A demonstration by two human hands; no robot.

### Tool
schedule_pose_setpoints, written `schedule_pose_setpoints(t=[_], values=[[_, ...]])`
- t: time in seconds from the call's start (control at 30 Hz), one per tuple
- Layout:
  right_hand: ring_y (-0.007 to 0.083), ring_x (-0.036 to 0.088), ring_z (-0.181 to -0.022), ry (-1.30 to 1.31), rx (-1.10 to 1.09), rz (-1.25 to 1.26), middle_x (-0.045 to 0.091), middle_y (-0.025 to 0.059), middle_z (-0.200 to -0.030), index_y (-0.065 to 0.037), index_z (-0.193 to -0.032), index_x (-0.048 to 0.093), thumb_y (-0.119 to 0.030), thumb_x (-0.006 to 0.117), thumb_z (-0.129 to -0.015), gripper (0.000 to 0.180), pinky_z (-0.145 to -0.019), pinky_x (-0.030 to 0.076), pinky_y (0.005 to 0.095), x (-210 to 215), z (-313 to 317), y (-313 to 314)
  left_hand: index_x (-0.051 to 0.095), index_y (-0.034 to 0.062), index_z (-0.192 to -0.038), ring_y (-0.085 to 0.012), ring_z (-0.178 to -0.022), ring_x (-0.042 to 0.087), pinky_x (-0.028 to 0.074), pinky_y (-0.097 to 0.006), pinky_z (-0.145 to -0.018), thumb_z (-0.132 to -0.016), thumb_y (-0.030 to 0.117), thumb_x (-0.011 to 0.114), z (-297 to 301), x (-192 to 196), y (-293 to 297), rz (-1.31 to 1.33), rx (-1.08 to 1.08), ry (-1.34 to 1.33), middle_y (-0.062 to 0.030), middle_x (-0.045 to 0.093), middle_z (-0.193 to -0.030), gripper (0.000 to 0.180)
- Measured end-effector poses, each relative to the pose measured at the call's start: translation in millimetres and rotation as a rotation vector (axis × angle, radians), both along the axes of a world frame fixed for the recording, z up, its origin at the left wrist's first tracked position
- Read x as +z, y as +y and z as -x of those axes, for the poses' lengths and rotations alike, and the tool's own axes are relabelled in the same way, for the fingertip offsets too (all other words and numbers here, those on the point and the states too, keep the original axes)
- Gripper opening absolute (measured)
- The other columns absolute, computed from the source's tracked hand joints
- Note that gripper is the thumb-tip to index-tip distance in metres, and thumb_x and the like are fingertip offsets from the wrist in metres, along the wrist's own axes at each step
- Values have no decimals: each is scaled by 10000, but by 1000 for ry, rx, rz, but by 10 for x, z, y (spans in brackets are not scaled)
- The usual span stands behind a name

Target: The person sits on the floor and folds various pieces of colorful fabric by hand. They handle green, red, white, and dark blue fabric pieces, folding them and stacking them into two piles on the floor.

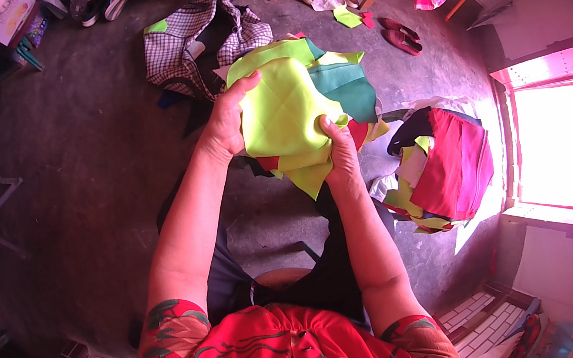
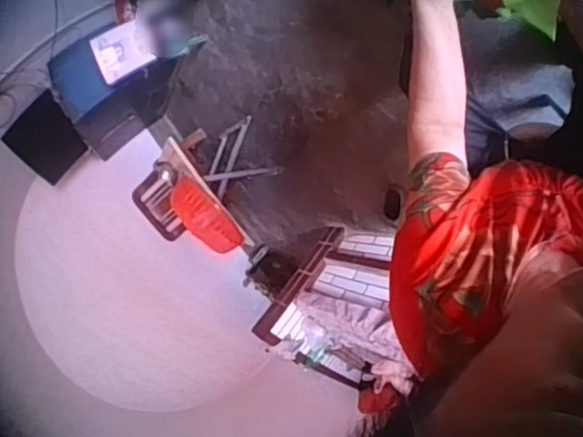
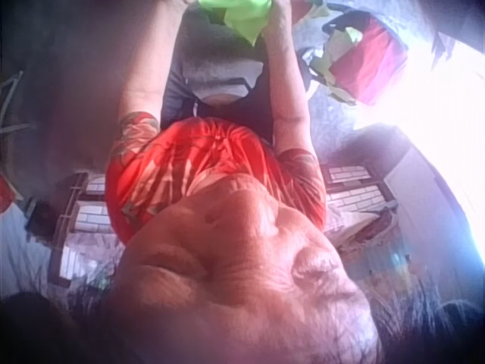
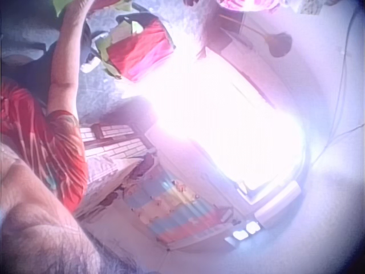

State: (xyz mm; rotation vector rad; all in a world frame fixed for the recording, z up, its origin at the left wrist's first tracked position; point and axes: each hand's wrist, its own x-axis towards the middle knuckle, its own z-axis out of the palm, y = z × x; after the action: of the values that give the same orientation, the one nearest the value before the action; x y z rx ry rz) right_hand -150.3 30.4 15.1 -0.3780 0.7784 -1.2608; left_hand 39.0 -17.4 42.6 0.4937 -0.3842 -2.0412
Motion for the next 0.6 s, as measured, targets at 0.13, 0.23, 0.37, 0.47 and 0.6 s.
schedule_pose_setpoints(t=[0.13,0.23,0.37,0.47,0.6], values=[[226,632,-935,151,-95,9,625,99,-1085,-30,-1168,530,-111,658,-821,378,-812,529,366,-7,-34,-21,532,35,-1196,-208,-984,606,475,-358,-882,-859,271,595,18,-48,-30,-33,22,-48,-96,612,-1108,416],[226,640,-908,171,-129,20,634,100,-1059,-25,-1143,542,-89,653,-823,345,-788,538,354,-60,-21,-41,538,35,-1182,-197,-981,607,483,-350,-871,-871,242,586,32,-102,-61,-28,55,-50,-89,615,-1099,377],[195,633,-899,198,-224,47,633,94,-1042,-26,-1115,554,-51,656,-821,312,-784,529,329,-38,-46,-36,546,24,-1169,-180,-1000,599,467,-329,-895,-900,184,548,15,-193,-90,36,124,-92,-82,617,-1102,313],[188,636,-876,238,-265,63,639,93,-1022,-24,-1099,564,-42,651,-825,288,-757,535,318,-75,-35,-46,544,25,-1171,-168,-1016,592,457,-314,-913,-911,142,529,36,-229,-101,90,185,-136,-73,614,-1112,285],[181,637,-861,265,-280,40,641,90,-1009,-23,-1087,571,-42,647,-829,270,-741,538,315,-72,-15,-49,530,35,-1195,-158,-1024,587,459,-314,-917,-921,124,514,37,-270,-123,132,245,-217,-64,605,-1130,289]])
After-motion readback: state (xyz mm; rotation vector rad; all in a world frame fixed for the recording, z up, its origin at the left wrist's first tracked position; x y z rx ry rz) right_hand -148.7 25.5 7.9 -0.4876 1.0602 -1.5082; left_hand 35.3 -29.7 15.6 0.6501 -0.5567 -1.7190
